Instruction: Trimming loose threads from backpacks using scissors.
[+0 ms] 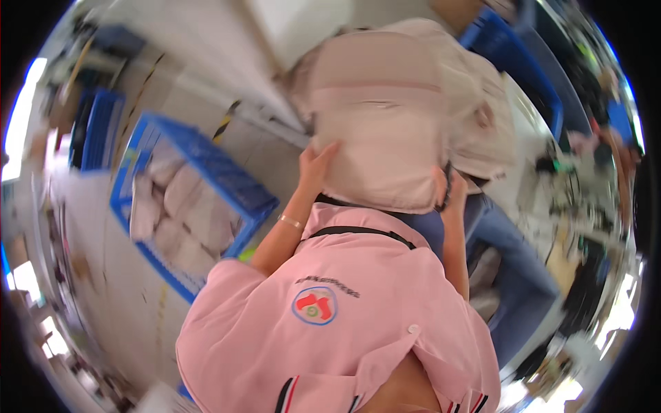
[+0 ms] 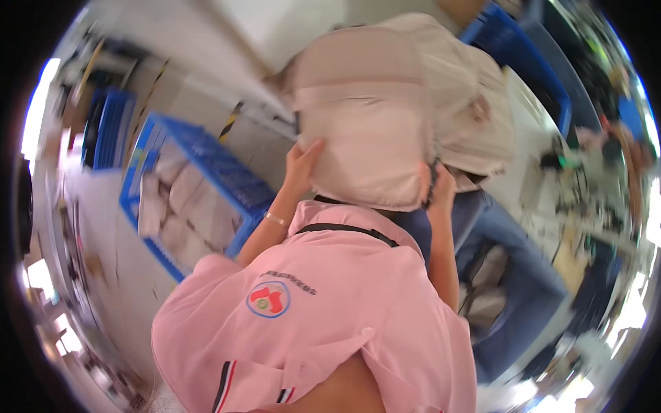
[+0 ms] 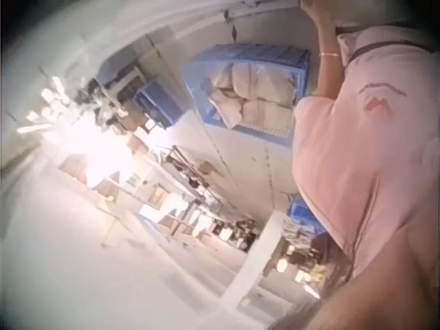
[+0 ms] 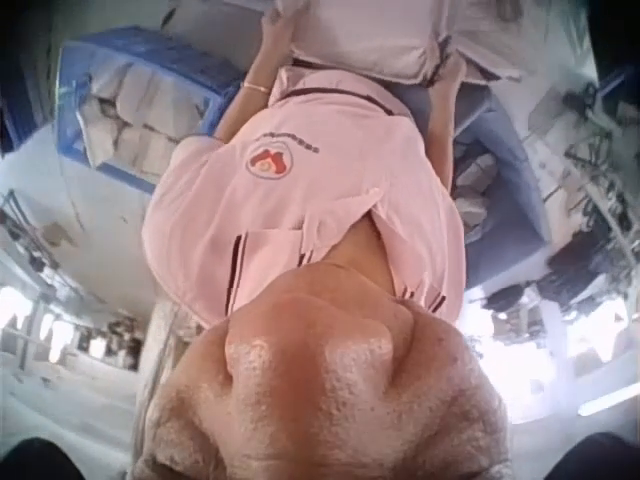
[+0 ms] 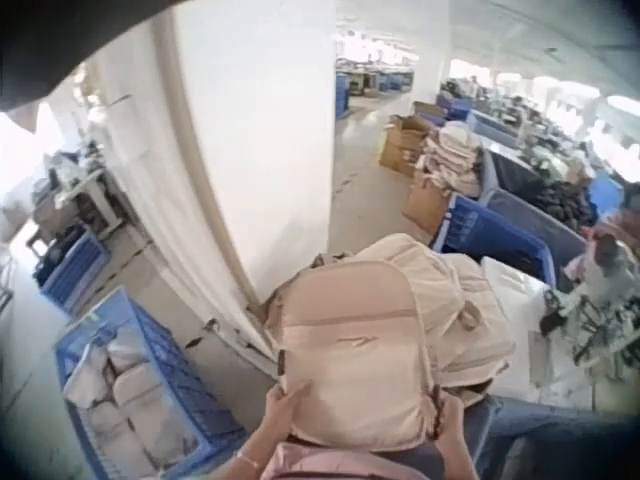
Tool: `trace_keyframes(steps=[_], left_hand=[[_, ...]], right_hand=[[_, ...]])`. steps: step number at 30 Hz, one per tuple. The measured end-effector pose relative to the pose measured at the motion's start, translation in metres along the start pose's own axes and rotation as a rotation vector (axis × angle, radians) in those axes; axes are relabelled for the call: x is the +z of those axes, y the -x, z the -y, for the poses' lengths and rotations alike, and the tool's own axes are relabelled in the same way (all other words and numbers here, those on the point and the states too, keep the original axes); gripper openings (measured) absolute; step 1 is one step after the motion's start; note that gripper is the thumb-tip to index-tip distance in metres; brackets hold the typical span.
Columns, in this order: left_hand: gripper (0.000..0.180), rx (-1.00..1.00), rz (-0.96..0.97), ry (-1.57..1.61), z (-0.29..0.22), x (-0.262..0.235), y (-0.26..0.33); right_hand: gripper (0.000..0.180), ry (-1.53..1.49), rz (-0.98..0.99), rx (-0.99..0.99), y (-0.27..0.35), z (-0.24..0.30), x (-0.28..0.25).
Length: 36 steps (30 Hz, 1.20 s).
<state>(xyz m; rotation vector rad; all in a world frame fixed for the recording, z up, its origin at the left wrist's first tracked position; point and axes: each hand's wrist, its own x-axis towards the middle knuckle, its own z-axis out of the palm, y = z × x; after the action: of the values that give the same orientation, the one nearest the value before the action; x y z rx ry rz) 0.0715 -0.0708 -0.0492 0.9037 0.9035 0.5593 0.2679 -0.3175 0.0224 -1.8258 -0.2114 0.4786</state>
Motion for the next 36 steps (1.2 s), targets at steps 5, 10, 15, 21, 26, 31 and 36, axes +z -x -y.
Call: trace_keyframes(steps=[5, 10, 15, 21, 26, 31, 36], left_hand=[[0.027, 0.071, -0.037, 0.119, -0.053, -0.029, 0.043], [0.020, 0.262, -0.301, 0.145, -0.066, -0.112, 0.125], [0.018, 0.495, -0.698, 0.103, -0.090, -0.210, 0.214], [0.022, 0.569, -0.949, -0.217, -0.138, -0.317, 0.259], [0.056, 0.236, -0.973, -0.195, -0.106, -0.445, 0.243], [0.047, -0.195, -0.961, -0.971, -0.057, -0.521, 0.170], [0.027, 0.298, -0.083, -0.926, -0.046, -0.177, 0.013]], right_hand=[[0.032, 0.091, 0.083, -0.331, 0.029, 0.016, 0.021], [0.042, 0.034, 0.308, 0.060, 0.049, 0.017, 0.036], [0.043, 0.196, 0.390, -0.070, 0.046, 0.008, 0.039], [0.040, 0.201, 0.337, -0.042, 0.033, 0.002, 0.032], [0.033, 0.273, 0.249, 0.038, 0.032, -0.001, 0.027], [0.046, 0.314, 0.203, 0.102, 0.032, -0.007, 0.022], [0.052, 0.288, 0.016, 0.160, 0.060, 0.010, 0.015]])
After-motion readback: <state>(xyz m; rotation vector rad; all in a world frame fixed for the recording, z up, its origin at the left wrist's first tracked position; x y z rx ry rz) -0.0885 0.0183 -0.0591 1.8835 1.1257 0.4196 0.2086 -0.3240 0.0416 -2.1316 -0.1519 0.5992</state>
